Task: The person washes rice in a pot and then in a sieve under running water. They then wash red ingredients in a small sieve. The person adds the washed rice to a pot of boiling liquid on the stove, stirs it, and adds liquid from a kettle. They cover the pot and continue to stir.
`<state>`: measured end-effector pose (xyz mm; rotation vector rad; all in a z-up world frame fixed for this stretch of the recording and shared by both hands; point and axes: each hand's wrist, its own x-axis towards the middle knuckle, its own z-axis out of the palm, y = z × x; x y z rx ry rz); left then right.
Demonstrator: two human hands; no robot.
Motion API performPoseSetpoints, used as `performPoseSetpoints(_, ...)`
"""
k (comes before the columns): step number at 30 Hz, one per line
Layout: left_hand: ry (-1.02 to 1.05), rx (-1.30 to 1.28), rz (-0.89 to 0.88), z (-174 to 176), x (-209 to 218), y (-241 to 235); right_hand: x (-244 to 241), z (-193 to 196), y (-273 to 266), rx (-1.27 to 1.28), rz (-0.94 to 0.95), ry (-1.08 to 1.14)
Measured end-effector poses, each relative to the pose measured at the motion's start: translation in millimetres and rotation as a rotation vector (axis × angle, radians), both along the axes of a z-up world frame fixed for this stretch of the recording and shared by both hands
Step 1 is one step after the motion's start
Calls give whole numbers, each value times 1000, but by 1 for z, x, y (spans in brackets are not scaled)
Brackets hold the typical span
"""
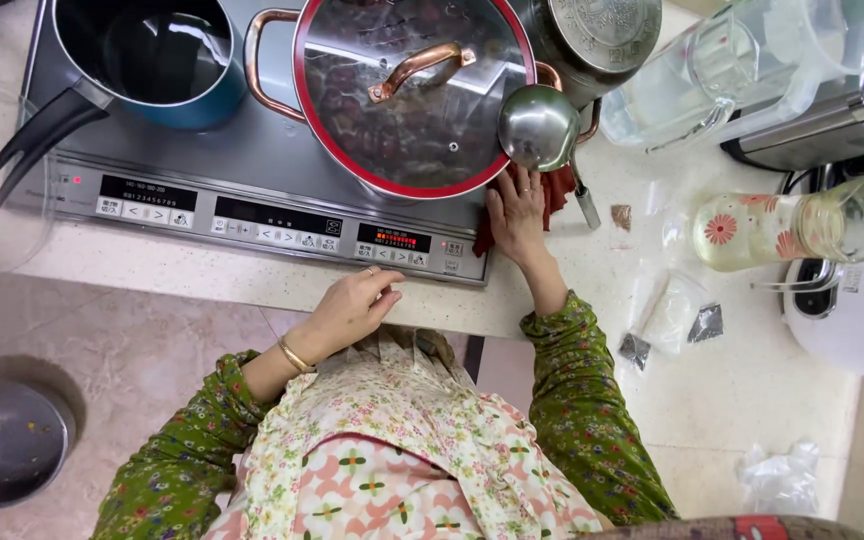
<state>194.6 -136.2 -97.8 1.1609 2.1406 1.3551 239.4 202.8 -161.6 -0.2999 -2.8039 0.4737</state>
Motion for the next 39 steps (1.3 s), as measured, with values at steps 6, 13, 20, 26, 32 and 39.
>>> performPoseSetpoints(6,-15,-37,-71,1,-7,3,58,17,-51,-88,-71,40)
performPoseSetpoints(13,-41,-7,-188,3,-4,15,105,18,-81,-313,-282,197)
performPoseSetpoints(20,-61,-10,-392,-2,4,23,137,18,-98,-811,-434,269)
performPoseSetpoints(26,-89,4,-594,-12,11,32,156,34,-104,-1309,-628,695)
performPoseSetpoints(32,-82,-15,-691,10,24,39,156,69,-123,-1156,-513,827)
performPoseSetpoints(39,-68,44,-649,-5,23,28,153,42,-117,-1241,-568,841)
